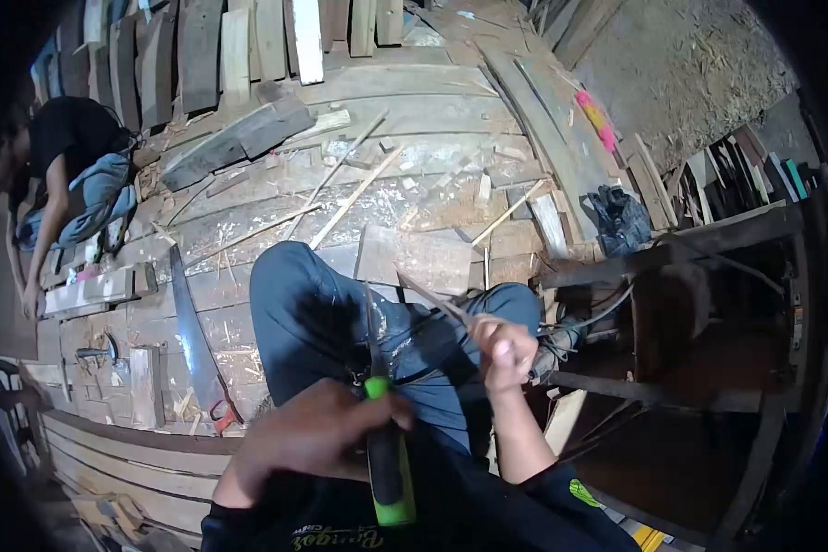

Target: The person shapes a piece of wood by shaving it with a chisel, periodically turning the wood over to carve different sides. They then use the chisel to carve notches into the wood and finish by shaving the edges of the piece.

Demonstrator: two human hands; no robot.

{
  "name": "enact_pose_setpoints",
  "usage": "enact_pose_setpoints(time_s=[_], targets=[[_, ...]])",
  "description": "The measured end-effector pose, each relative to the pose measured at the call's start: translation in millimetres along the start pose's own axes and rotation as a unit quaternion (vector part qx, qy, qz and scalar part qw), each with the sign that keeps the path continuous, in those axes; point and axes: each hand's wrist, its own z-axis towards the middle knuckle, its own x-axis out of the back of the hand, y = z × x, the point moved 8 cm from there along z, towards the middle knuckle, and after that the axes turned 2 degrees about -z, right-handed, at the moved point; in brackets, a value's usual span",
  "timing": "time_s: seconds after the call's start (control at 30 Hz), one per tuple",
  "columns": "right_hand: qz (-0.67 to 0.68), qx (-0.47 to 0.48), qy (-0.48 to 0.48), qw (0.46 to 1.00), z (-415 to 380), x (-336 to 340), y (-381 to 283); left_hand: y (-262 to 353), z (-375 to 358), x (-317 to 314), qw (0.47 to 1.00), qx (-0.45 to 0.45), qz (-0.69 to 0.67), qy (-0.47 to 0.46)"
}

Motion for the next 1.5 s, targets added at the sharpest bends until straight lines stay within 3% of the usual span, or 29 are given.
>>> enact_pose_setpoints(time_s=[0.07,0.13,0.2,0.23,0.33,0.4,0.47,0.5,0.53,0.6,0.67,0.73,0.8,0.93,0.97,1.07,1.2,1.27,1.37,1.5], targets=[[-0.022,0.017,0.0,1.0,-16,-12,-7,-4,-2,-16,0.97,0.095,0.207,-0.08],[-0.034,0.047,0.025,0.998,-33,-18,-9,-7,3,-18,0.968,0.074,0.233,-0.052],[-0.025,0.082,0.031,0.996,-53,-14,-3,-20,3,-10,0.934,0.069,0.346,0.052],[-0.01,0.096,0.031,0.995,-62,-15,-4,-23,0,-13,0.932,0.019,0.358,0.063],[0.006,0.12,0.025,0.992,-77,-20,-4,-20,-7,-24,0.929,0.005,0.359,0.087],[-0.017,0.152,-0.008,0.988,-79,-28,-9,-20,-8,-19,0.929,0.042,0.352,0.103],[-0.022,0.156,0.007,0.987,-89,-31,-8,-9,-9,4,0.911,-0.004,0.354,0.213],[-0.013,0.147,0.026,0.989,-90,-28,-7,-6,-7,9,0.938,-0.008,0.235,0.254],[-0.001,0.141,0.042,0.989,-88,-25,-5,-7,-3,8,0.936,-0.008,0.238,0.259],[0.012,0.132,0.046,0.99,-84,-21,-4,2,-1,1,0.959,-0.122,0.086,0.241],[-0.026,0.123,0.082,0.989,-76,-17,-8,6,8,4,0.955,-0.148,0.103,0.238],[-0.031,0.118,0.092,0.988,-77,-17,-8,-1,14,3,0.94,-0.201,0.026,0.276],[-0.03,0.124,0.107,0.986,-80,-13,-10,2,31,-11,0.944,-0.251,0.009,0.215],[-0.066,0.087,0.042,0.993,-90,-16,-15,-9,42,-39,0.936,-0.266,-0.121,0.198],[-0.048,0.037,-0.008,0.998,-94,-18,-12,-14,43,-44,0.933,-0.263,-0.124,0.211],[-0.058,0.066,-0.017,0.996,-103,-20,-7,-17,41,-53,0.934,-0.283,-0.12,0.183],[-0.052,0.084,-0.016,0.995,-112,-20,3,-16,31,-50,0.912,-0.32,-0.116,0.229],[-0.092,0.034,-0.076,0.992,-119,-22,2,-18,30,-50,0.916,-0.316,-0.101,0.225],[-0.098,0.091,-0.058,0.989,-120,-27,7,-22,33,-48,0.923,-0.306,-0.085,0.219],[-0.09,0.087,-0.042,0.991,-119,-26,5,-8,26,-47,0.924,-0.309,-0.086,0.208]])
